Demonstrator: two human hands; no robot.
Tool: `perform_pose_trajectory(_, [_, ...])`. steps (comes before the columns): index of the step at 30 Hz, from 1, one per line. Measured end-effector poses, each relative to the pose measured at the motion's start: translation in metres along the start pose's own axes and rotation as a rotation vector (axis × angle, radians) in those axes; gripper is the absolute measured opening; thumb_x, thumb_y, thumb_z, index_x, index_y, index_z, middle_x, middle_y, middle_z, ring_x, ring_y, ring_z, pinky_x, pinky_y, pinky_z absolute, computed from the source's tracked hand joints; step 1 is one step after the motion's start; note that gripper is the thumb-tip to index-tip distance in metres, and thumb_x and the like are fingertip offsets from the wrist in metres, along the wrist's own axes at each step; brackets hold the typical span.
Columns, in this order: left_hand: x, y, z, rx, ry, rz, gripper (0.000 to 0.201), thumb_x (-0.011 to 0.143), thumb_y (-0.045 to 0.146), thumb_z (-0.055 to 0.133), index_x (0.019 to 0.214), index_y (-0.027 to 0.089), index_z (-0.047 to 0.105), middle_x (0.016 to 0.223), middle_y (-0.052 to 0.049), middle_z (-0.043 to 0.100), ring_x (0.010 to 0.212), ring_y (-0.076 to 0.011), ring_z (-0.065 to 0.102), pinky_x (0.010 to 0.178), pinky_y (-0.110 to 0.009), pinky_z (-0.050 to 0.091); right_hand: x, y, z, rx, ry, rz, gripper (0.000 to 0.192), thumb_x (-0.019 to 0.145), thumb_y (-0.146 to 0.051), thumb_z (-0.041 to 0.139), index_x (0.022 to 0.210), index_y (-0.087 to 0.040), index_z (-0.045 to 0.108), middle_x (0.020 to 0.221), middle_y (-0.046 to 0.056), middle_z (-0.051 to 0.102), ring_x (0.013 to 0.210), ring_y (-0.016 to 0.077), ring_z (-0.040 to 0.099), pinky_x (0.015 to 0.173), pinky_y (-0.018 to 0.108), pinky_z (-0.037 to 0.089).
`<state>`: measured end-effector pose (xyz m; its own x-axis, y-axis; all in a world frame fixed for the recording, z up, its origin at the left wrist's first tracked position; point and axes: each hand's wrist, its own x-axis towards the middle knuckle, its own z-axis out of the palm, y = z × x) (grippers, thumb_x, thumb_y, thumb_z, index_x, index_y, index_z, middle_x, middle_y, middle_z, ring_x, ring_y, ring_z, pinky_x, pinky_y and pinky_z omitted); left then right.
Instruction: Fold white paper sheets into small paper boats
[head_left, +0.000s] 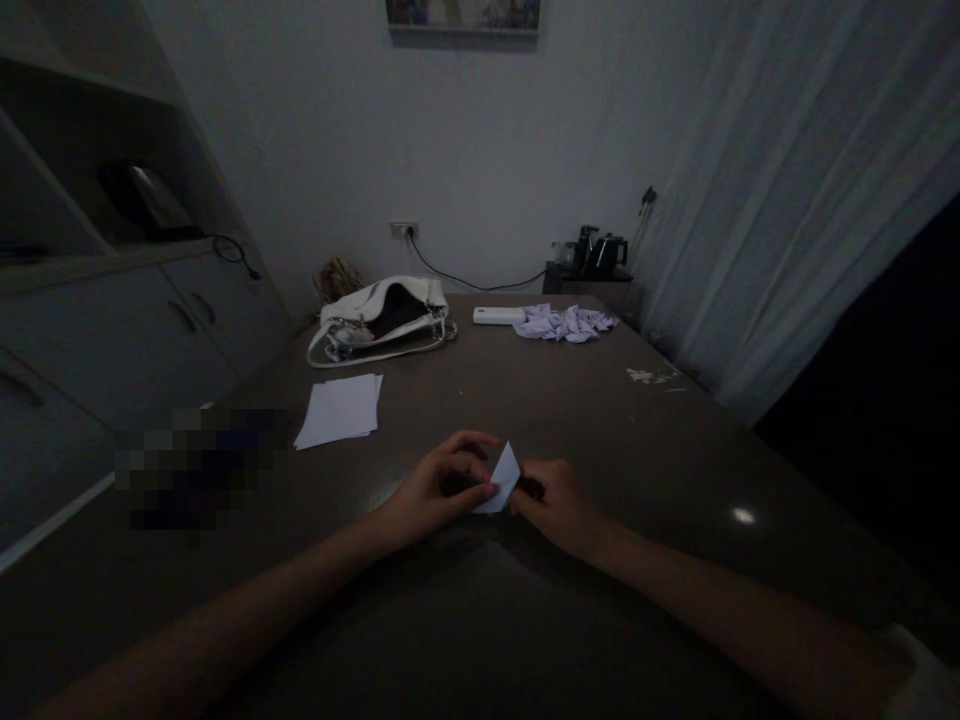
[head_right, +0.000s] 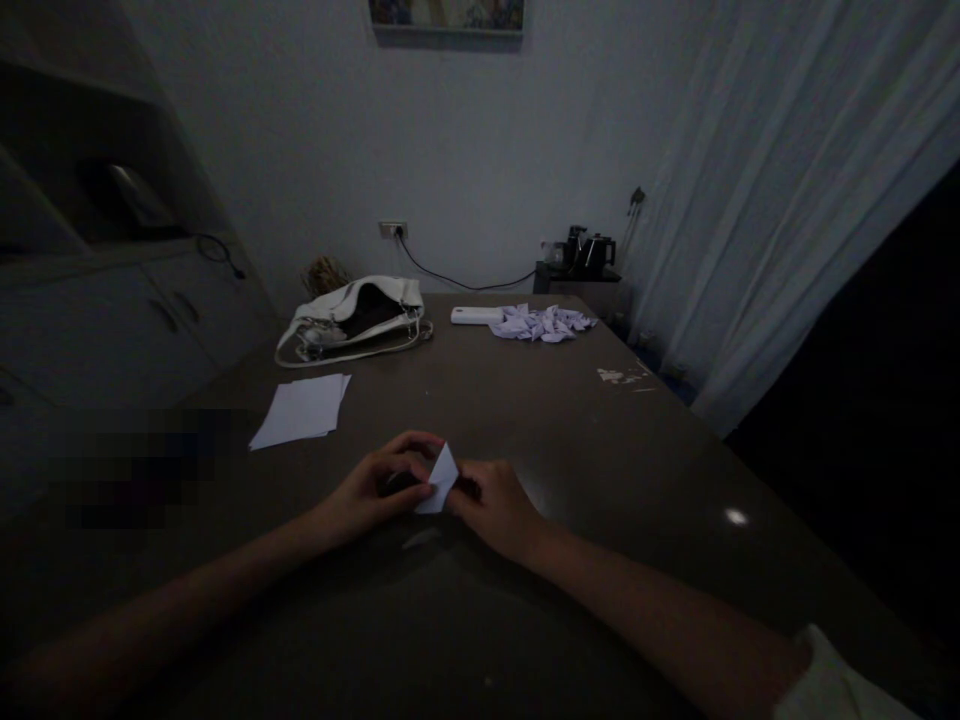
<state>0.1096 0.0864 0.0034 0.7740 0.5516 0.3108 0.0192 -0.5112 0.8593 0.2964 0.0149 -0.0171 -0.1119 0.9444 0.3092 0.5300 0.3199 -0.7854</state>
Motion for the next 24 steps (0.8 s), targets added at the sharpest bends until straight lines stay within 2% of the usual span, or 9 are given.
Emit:
perform_pose_trajectory(5, [0.001, 0.001, -0.001, 0.001, -0.021, -0.008, 0.012, 0.085, 0.026, 0.064, 0.078, 0.016, 0.067, 0.122, -0.009, 0.054, 0.112, -0.0227, 0.054, 0.100, -0.039, 0.041, 0.000, 0.000, 0.001, 0.000, 0.024, 0.025, 0.015, 0.079, -0.018, 0.054, 0.079, -0.015, 0.069, 0.057, -0.001, 0.059, 0.050, 0.0102, 0.048, 0.049, 0.021, 0.031])
perform_pose_trajectory(8, [0.000, 0.000, -0.001, 0.000, -0.023, 0.002, 0.012, 0.085, 0.027, 0.065, 0.081, 0.016, 0.069, 0.123, -0.010, 0.053, 0.113, -0.0242, 0.053, 0.101, -0.041, 0.040, 0.001, 0.000, 0.000, 0.010, 0.023, 0.029, 0.015, 0.079, -0.019, 0.053, 0.075, -0.015, 0.067, 0.057, -0.001, 0.059, 0.051, 0.0105, 0.049, 0.049, 0.021, 0.031])
perform_pose_trajectory(12, [-0.002, -0.001, 0.001, -0.076, -0.043, 0.031, 0.010, 0.085, 0.026, 0.065, 0.090, 0.018, 0.069, 0.126, -0.010, 0.050, 0.118, -0.0243, 0.049, 0.103, -0.041, 0.038, 0.002, -0.001, -0.001, 0.008, -0.022, -0.005, 0.016, 0.081, -0.019, 0.053, 0.071, -0.015, 0.065, 0.057, 0.000, 0.059, 0.050, 0.0101, 0.049, 0.050, 0.022, 0.031])
perform_pose_trajectory(17, [-0.002, 0.002, 0.002, -0.165, -0.092, -0.007, 0.012, 0.087, 0.027, 0.062, 0.090, 0.018, 0.070, 0.130, -0.009, 0.046, 0.119, -0.0237, 0.047, 0.101, -0.040, 0.039, 0.001, -0.003, -0.001, -0.056, -0.083, -0.040, 0.010, 0.075, -0.016, 0.057, 0.068, -0.015, 0.064, 0.059, -0.001, 0.059, 0.052, 0.0101, 0.049, 0.051, 0.022, 0.030])
perform_pose_trajectory(21, [0.000, 0.001, 0.000, -0.180, -0.053, -0.008, 0.017, 0.089, 0.031, 0.060, 0.087, 0.018, 0.071, 0.125, -0.009, 0.050, 0.115, -0.0233, 0.051, 0.098, -0.039, 0.041, 0.002, 0.001, 0.000, 0.065, -0.019, -0.001, 0.015, 0.076, -0.012, 0.053, 0.063, -0.016, 0.061, 0.056, -0.001, 0.059, 0.049, 0.0097, 0.050, 0.051, 0.021, 0.033])
perform_pose_trajectory(24, [0.000, -0.001, -0.003, -0.125, -0.022, -0.023, 0.025, 0.091, 0.035, 0.057, 0.081, 0.016, 0.071, 0.123, -0.009, 0.052, 0.113, -0.0229, 0.053, 0.098, -0.037, 0.040, 0.004, 0.009, 0.001, 0.160, 0.040, 0.057, 0.021, 0.081, -0.017, 0.050, 0.063, -0.015, 0.061, 0.055, 0.001, 0.060, 0.048, 0.0102, 0.051, 0.049, 0.021, 0.036])
